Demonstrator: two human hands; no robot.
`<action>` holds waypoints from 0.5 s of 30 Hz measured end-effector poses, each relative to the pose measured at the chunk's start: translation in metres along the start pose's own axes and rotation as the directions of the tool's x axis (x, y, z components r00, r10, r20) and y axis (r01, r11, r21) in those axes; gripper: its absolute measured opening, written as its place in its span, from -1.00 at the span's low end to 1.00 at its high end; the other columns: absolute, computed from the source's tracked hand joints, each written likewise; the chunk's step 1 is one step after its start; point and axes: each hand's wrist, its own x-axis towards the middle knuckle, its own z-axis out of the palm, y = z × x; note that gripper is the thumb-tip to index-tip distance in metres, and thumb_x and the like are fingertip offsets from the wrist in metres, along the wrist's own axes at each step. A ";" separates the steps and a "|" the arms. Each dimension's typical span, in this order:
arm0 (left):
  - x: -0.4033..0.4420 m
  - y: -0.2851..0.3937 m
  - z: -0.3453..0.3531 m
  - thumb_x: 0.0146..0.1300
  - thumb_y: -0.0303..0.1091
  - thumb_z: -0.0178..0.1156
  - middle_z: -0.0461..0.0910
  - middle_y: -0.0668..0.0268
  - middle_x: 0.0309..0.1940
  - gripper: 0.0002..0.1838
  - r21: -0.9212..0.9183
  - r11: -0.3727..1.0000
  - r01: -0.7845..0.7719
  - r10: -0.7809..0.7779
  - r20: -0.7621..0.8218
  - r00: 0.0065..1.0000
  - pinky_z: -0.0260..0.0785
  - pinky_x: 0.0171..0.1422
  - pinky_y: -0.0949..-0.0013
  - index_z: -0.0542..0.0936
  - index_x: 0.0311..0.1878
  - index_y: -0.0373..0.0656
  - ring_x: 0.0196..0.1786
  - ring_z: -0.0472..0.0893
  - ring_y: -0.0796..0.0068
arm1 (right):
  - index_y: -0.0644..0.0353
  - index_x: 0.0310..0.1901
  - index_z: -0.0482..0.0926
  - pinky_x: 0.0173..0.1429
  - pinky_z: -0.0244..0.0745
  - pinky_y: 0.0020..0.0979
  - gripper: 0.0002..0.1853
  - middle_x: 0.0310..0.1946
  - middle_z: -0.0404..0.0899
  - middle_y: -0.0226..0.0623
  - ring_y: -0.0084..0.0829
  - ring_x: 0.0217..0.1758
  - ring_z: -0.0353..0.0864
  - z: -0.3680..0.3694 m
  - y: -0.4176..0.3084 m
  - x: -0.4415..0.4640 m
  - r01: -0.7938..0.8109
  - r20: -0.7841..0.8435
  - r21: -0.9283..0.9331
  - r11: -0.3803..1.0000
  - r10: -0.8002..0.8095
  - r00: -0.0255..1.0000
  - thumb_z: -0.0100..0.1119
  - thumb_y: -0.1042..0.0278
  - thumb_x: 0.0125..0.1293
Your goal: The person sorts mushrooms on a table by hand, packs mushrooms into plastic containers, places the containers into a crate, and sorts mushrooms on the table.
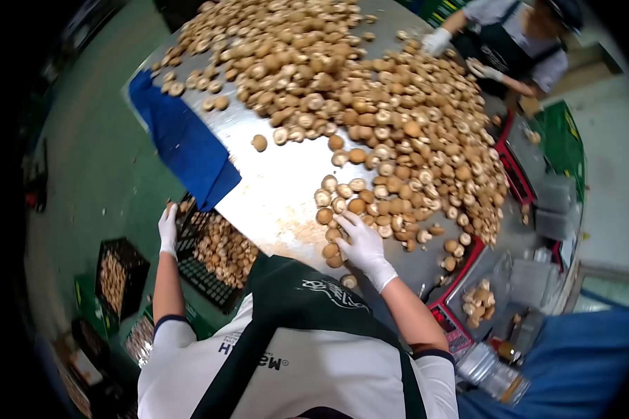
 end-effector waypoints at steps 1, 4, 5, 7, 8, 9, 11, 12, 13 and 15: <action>-0.004 0.010 0.009 0.45 -0.08 0.17 0.67 0.33 -0.03 -0.54 -0.080 0.997 -0.005 0.006 0.003 1.000 0.41 0.00 0.48 0.61 0.21 -0.24 -0.06 0.60 0.58 | -0.09 0.25 0.57 0.20 0.54 -0.25 -0.51 0.25 0.52 -0.30 -0.18 0.19 0.60 -0.003 0.016 -0.010 -0.056 -0.064 -0.015 0.998 0.055 0.996 0.28 0.18 0.26; -0.033 0.070 0.058 0.47 -0.11 0.15 0.63 0.42 -0.21 -0.61 -0.226 0.959 -0.173 0.181 0.012 0.983 0.24 -0.41 0.59 0.61 0.15 -0.20 -0.40 0.49 0.72 | -0.03 0.10 0.67 0.22 0.53 -0.29 -0.64 0.15 0.59 -0.36 -0.23 0.15 0.62 -0.007 0.072 -0.031 -0.193 -0.256 0.078 0.978 0.206 0.944 0.29 0.20 0.26; -0.047 0.097 0.076 0.47 -0.13 0.17 0.61 0.42 -0.26 -0.65 -0.222 0.948 -0.229 0.249 0.062 0.967 0.23 -0.42 0.61 0.61 0.13 -0.18 -0.44 0.46 0.73 | -0.01 0.07 0.68 0.21 0.53 -0.29 -0.66 0.13 0.60 -0.34 -0.22 0.14 0.62 -0.014 0.082 -0.032 -0.221 -0.285 0.081 0.972 0.235 0.929 0.29 0.20 0.27; -0.068 0.140 0.113 0.45 -0.21 0.19 0.61 0.34 -0.15 -0.70 -0.189 0.910 -0.368 0.403 0.201 0.893 0.41 -0.25 0.56 0.60 0.08 -0.21 -0.31 0.55 0.60 | 0.06 0.01 0.69 0.16 0.52 -0.31 -0.70 0.04 0.63 -0.29 -0.20 0.09 0.64 -0.024 0.108 -0.031 -0.248 -0.317 0.211 0.945 0.306 0.897 0.30 0.21 0.28; -0.074 0.155 0.136 0.39 -0.27 0.23 0.58 0.26 -0.01 -0.69 -0.181 0.869 -0.461 0.494 0.256 0.831 0.47 0.05 0.42 0.59 0.08 -0.25 -0.06 0.59 0.42 | 0.07 -0.02 0.69 0.13 0.52 -0.31 -0.73 -0.02 0.64 -0.26 -0.19 0.07 0.64 -0.039 0.107 -0.027 -0.285 -0.327 0.219 0.933 0.345 0.880 0.31 0.22 0.28; -0.078 0.166 0.158 0.32 -0.33 0.26 0.56 0.20 0.04 -0.67 -0.103 0.811 -0.576 0.577 0.301 0.759 0.40 0.23 0.35 0.58 0.08 -0.29 0.10 0.56 0.33 | 0.07 -0.04 0.69 0.13 0.52 -0.31 -0.74 -0.02 0.64 -0.26 -0.18 0.08 0.64 -0.051 0.111 -0.020 -0.298 -0.347 0.222 0.928 0.361 0.865 0.31 0.21 0.28; -0.107 0.212 0.207 0.25 -0.32 0.30 0.54 0.16 0.09 -0.63 -0.187 0.810 -0.556 0.573 0.458 0.680 0.32 0.33 0.31 0.57 0.08 -0.27 0.17 0.54 0.26 | 0.05 -0.02 0.68 0.13 0.52 -0.29 -0.73 0.01 0.63 -0.25 -0.17 0.09 0.64 -0.069 0.116 0.001 -0.297 -0.403 0.230 0.927 0.369 0.838 0.31 0.20 0.29; -0.103 0.207 0.242 0.23 -0.28 0.32 0.54 0.17 0.08 -0.61 -0.203 0.755 -0.624 0.638 0.448 0.626 0.34 0.32 0.28 0.57 0.07 -0.25 0.17 0.54 0.23 | 0.04 0.02 0.67 0.14 0.52 -0.28 -0.71 0.05 0.63 -0.24 -0.15 0.09 0.64 -0.075 0.112 0.016 -0.280 -0.441 0.232 0.932 0.357 0.823 0.31 0.19 0.29; -0.101 0.211 0.275 0.22 -0.25 0.34 0.54 0.17 0.06 -0.60 -0.256 0.655 -0.711 0.728 0.467 0.502 0.36 0.30 0.26 0.58 0.07 -0.23 0.16 0.55 0.20 | 0.02 0.07 0.64 0.16 0.52 -0.26 -0.66 0.08 0.61 -0.23 -0.14 0.11 0.63 -0.082 0.103 0.032 -0.260 -0.463 0.217 0.941 0.334 0.821 0.29 0.16 0.30; -0.121 0.241 0.329 0.19 -0.18 0.37 0.57 0.11 0.04 -0.58 -0.217 0.568 -0.794 0.765 0.496 0.411 0.42 0.24 0.28 0.61 0.05 -0.20 0.09 0.60 0.13 | 0.00 0.17 0.59 0.19 0.51 -0.22 -0.58 0.15 0.58 -0.22 -0.12 0.14 0.61 -0.078 0.093 0.067 -0.268 -0.442 0.197 0.943 0.330 0.834 0.25 0.10 0.32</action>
